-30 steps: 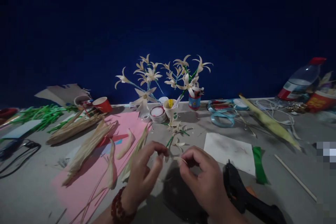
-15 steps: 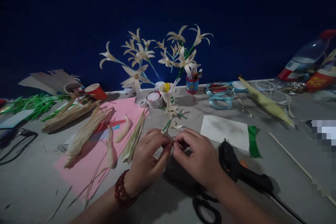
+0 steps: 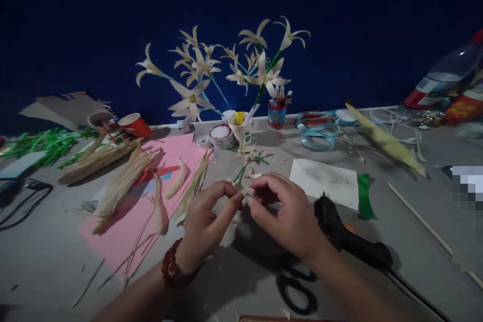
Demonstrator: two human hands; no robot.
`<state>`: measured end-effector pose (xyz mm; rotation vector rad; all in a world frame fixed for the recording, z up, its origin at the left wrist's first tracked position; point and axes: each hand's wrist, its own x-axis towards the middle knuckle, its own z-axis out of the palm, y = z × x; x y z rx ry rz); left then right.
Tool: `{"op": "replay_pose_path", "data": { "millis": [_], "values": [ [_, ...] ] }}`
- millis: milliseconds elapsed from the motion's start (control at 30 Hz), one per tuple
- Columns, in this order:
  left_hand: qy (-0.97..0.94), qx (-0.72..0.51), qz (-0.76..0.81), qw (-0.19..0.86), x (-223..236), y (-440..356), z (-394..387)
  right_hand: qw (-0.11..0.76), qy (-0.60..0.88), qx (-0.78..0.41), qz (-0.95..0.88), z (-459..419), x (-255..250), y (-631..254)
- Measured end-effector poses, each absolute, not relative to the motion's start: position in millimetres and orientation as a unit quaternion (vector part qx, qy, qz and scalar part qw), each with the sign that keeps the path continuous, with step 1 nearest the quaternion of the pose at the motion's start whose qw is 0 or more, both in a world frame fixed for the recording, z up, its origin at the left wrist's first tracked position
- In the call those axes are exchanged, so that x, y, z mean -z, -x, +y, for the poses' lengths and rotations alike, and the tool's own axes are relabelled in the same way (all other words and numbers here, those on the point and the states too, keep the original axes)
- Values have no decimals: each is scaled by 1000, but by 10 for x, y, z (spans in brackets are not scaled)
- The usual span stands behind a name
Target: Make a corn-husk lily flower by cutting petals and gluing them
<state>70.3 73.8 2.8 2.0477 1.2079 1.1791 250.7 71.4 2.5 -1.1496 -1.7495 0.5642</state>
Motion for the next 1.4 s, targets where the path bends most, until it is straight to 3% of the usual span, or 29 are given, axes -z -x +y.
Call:
{"op": "replay_pose_path", "data": {
  "millis": [567, 900, 1400],
  "values": [
    [-743, -449, 409, 281, 19, -776, 741, 475, 416, -177, -755, 675, -4, -2448],
    [-697, -464, 462, 292, 27, -711, 803, 532, 428, -135, -718, 655, 22, -2465],
    [-771, -456, 377, 237, 38, -752, 728, 471, 438, -224, -732, 669, 35, -2402]
  ]
}}
